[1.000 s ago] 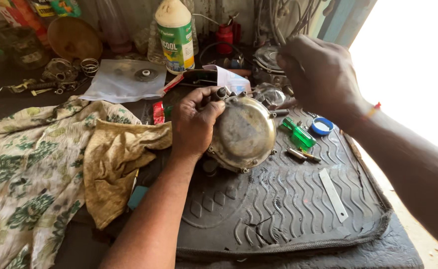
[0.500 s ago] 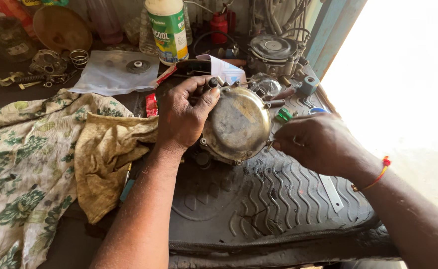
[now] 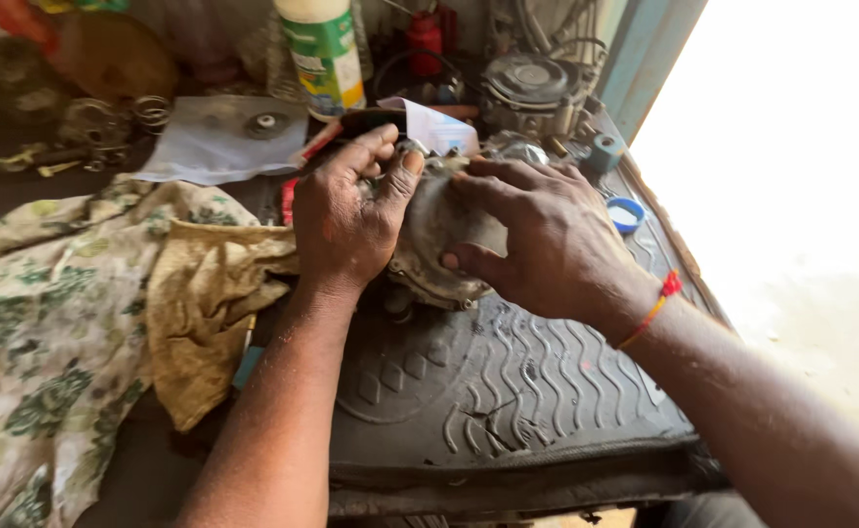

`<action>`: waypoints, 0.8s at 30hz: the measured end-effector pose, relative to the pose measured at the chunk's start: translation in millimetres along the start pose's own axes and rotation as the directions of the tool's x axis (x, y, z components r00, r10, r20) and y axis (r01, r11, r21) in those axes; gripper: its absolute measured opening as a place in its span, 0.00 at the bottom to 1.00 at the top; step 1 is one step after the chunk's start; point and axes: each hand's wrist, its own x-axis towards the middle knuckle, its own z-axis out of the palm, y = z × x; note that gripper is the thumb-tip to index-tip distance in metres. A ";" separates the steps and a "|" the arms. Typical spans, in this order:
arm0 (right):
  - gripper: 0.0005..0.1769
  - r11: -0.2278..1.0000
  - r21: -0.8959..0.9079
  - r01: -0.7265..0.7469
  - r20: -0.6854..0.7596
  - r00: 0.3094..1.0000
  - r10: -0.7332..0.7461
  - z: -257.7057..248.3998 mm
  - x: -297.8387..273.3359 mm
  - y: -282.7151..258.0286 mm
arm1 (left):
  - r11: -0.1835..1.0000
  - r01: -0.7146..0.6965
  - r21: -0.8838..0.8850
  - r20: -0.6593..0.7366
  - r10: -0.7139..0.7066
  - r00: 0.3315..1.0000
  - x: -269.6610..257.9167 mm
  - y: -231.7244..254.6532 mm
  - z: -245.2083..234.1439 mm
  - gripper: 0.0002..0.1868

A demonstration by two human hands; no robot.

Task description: The person cleans a circular metal component using a cloth and works on small screws and wires using a screwdriver and by hand.

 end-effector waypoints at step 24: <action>0.34 0.998 0.029 -0.051 -0.013 0.999 0.052 -0.7 -7.6 6.6 | 0.809 -0.025 0.588 -0.128 0.123 0.984 23.5 -64.7 -140.9 0.07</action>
